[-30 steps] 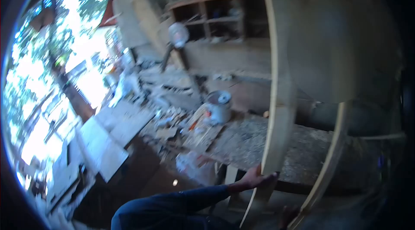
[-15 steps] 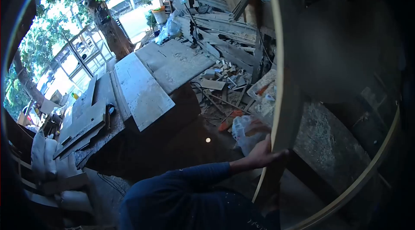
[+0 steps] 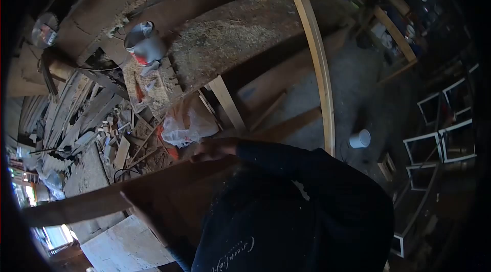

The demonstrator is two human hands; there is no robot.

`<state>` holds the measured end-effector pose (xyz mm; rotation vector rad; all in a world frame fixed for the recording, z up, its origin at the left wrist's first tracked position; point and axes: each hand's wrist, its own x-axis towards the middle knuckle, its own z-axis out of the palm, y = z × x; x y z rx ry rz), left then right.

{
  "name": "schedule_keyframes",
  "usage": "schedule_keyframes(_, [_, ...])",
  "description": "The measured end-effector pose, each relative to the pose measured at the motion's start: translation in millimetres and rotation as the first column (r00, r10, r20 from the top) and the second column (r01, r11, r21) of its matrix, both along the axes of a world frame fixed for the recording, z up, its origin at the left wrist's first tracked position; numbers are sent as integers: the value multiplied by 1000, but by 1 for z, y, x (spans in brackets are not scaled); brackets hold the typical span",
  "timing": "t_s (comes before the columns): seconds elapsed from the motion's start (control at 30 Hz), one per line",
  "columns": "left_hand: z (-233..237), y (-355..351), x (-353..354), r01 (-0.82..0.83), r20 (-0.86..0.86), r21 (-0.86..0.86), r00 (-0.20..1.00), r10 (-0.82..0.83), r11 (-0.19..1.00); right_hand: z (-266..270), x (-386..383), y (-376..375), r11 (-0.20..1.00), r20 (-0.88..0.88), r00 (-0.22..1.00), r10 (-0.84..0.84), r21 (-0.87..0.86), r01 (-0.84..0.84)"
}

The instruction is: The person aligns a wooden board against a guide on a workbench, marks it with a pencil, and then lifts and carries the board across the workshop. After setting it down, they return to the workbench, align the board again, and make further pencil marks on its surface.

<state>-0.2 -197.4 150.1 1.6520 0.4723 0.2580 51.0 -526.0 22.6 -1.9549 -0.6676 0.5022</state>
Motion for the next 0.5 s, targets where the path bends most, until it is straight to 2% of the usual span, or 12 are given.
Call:
schedule_keyframes(0.07, [1, 32, -14, 147, 147, -48, 979, -138, 988, 19, 5, 21, 997, -38, 999, 12, -75, -15])
schedule_keyframes(0.17, [-8, 79, -25, 361, 353, -79, 882, -312, 929, 34, 18, 61, 988, -100, 995, 25, -147, -40])
schedule_keyframes(0.23, [-9, 104, -22, 257, 326, -115, 922, -208, 960, 49, 23, 85, 979, -121, 992, 45, -192, -68])
schedule_keyframes(0.3, [-3, 132, -14, -109, 136, -133, 982, 127, 985, 74, 26, 110, 964, -115, 990, 77, -245, -104])
schedule_keyframes(0.33, [3, 150, -14, -133, 108, -201, 982, 157, 970, 86, 26, 125, 962, -72, 990, 117, -239, -131])
schedule_keyframes(0.4, [6, 188, -13, -157, 143, -43, 976, 161, 987, 104, 24, 150, 976, -118, 991, 61, -201, -85])
schedule_keyframes(0.43, [14, 192, -16, -169, 126, -42, 977, 173, 985, 113, 20, 165, 980, -137, 988, 68, -178, -92])
schedule_keyframes(0.5, [29, 204, -30, -212, 83, -60, 973, 217, 975, 127, 24, 190, 941, -248, 945, 213, -210, -267])
